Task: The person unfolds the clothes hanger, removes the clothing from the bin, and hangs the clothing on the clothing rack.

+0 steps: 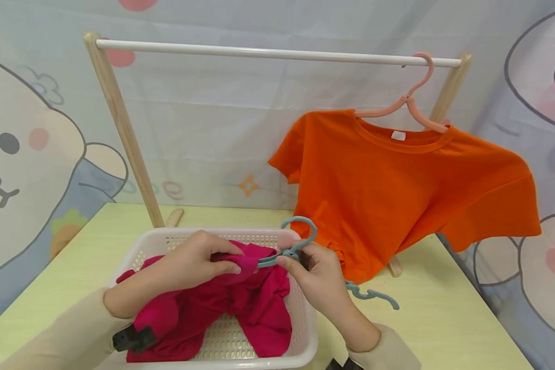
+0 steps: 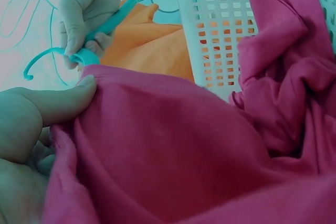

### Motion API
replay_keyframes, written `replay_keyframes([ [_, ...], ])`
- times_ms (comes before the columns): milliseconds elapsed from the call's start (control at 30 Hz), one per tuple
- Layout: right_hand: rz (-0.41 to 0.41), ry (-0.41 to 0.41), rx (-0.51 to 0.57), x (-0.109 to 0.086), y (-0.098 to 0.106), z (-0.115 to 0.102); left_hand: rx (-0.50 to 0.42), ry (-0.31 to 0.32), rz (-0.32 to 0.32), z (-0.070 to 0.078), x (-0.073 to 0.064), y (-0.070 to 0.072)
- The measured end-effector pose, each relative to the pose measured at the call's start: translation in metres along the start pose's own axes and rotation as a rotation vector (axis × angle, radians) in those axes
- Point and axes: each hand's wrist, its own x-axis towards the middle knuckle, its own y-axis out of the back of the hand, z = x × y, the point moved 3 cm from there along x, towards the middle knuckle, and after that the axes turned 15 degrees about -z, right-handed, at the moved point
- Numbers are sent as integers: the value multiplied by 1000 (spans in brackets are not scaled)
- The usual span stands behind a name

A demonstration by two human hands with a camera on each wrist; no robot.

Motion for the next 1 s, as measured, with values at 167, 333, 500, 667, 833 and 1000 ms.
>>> replay_keyframes([
  [167,11,54,1,5,-2,-6,-6,-21,27,7,5,3],
  [333,27,87,61,8,-3,-12,76,-53,62,17,10,9],
  [500,52,93,52,13,-3,-18,139,-69,88,28,14,14],
  [667,64,112,37,16,-3,-24,137,-76,104,37,18,18],
  [833,92,187,85,21,-1,-30,146,-125,134,43,23,22],
  [1000,123,220,70,25,3,-38,157,-194,156,50,29,27],
])
